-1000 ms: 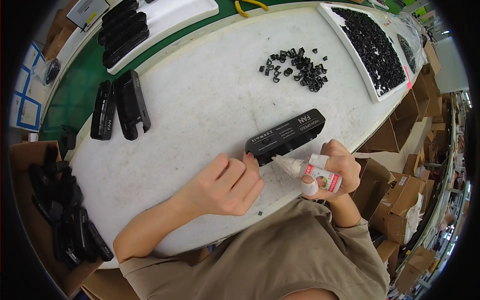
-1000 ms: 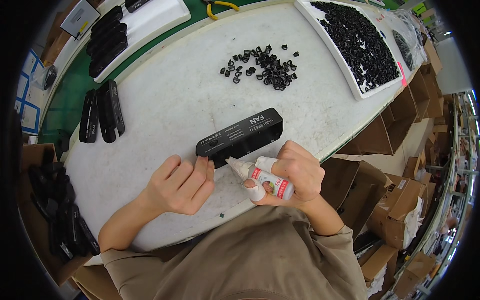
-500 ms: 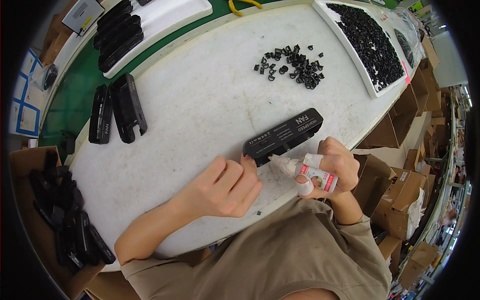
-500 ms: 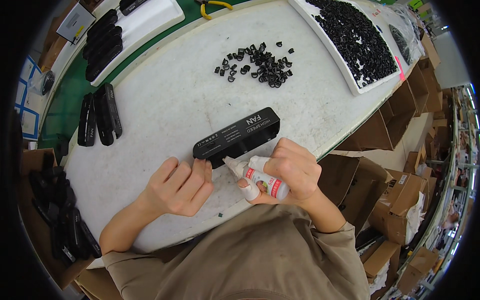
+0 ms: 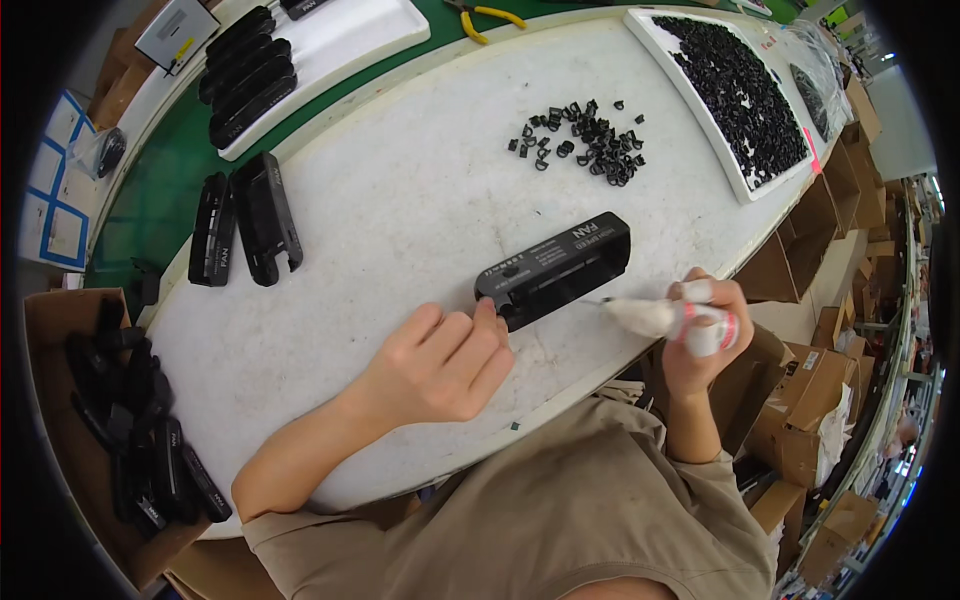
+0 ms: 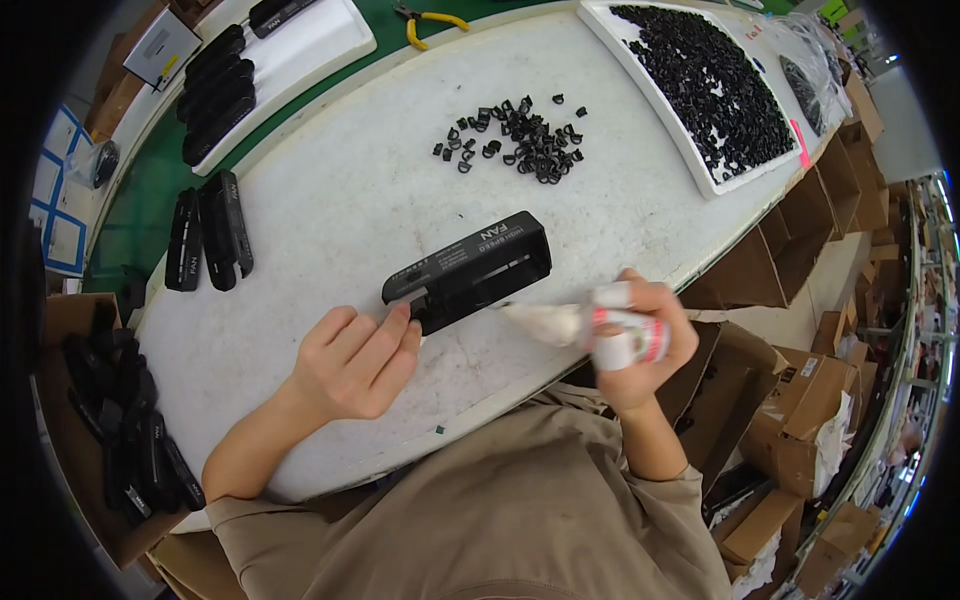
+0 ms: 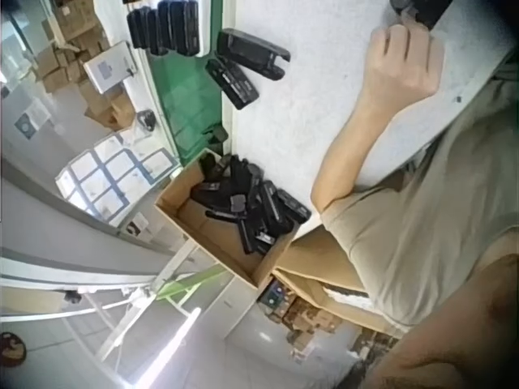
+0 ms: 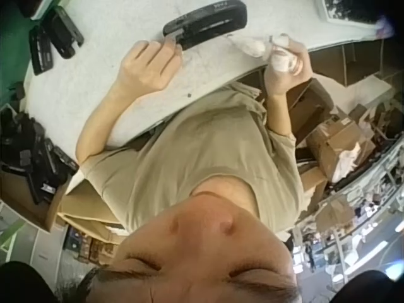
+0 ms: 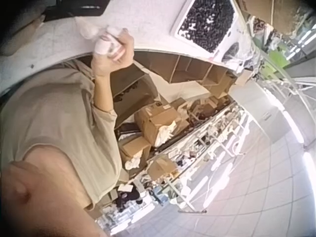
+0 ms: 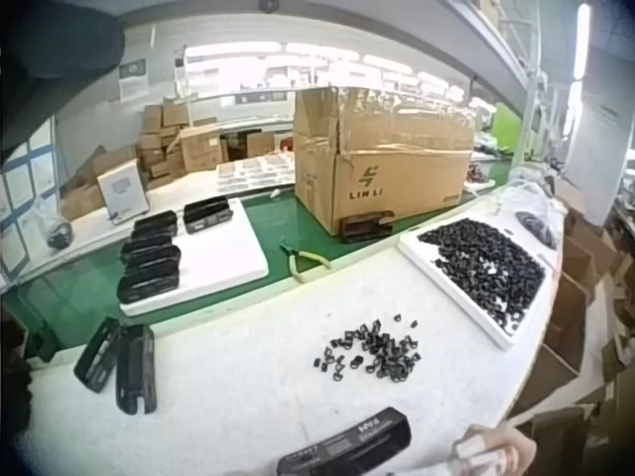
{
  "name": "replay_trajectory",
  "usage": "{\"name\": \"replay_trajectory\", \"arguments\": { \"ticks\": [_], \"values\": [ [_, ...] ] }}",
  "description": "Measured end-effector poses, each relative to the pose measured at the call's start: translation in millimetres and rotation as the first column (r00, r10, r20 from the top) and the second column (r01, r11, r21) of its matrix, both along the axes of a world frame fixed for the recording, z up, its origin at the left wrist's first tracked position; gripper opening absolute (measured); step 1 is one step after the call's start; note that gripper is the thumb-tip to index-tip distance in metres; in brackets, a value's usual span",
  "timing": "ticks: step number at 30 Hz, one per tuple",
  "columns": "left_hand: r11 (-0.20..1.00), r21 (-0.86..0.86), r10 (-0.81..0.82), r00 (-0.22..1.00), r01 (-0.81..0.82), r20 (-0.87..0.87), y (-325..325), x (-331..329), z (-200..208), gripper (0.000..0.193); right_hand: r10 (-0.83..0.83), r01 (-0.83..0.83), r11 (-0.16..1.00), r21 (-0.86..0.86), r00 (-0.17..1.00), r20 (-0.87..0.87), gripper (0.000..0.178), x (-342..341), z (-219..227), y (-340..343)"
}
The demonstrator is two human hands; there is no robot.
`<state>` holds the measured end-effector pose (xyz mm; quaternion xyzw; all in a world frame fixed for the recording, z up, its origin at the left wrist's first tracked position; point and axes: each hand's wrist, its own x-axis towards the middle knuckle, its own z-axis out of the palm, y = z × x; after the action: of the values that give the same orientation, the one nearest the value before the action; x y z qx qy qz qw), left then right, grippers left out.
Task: The person assembles plastic housings for electronic devices by inserting electronic components into the housings and applying adhesive with a glue applicator, using pliers to manipulate small components.
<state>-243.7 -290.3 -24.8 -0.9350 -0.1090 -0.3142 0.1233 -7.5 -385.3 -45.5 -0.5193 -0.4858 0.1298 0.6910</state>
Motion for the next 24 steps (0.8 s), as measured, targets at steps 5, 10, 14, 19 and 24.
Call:
{"name": "replay_trajectory", "arguments": {
  "ticks": [5, 10, 14, 19, 24],
  "values": [
    [0.983, -0.182, 0.008, 0.998, 0.002, 0.056, 10, -5, 4, 0.010, 0.168, -0.188, 0.982, 0.013, 0.844, -0.509, 0.030, 35, 4, -14],
    [0.927, -0.338, 0.104, 0.978, -0.160, -0.179, 36, -26, 42, 0.013, 0.098, -0.159, 0.983, -0.093, 0.880, -0.465, 0.045, 53, 10, -1],
    [0.883, -0.299, 0.282, 0.919, -0.360, -0.275, 48, -38, 56, 0.013, 0.154, -0.209, 0.968, -0.137, 0.932, -0.329, 0.046, 57, 12, 12],
    [0.880, -0.309, 0.356, 0.932, -0.361, -0.074, 26, -25, 52, 0.031, 0.201, -0.248, 0.959, -0.135, 0.936, -0.287, 0.044, 58, 10, 23],
    [0.881, -0.398, 0.184, 0.960, -0.256, -0.209, -2, 13, 37, 0.057, 0.149, -0.195, 0.970, -0.147, 0.949, -0.279, 0.039, 51, 7, 27]
  ]
}}
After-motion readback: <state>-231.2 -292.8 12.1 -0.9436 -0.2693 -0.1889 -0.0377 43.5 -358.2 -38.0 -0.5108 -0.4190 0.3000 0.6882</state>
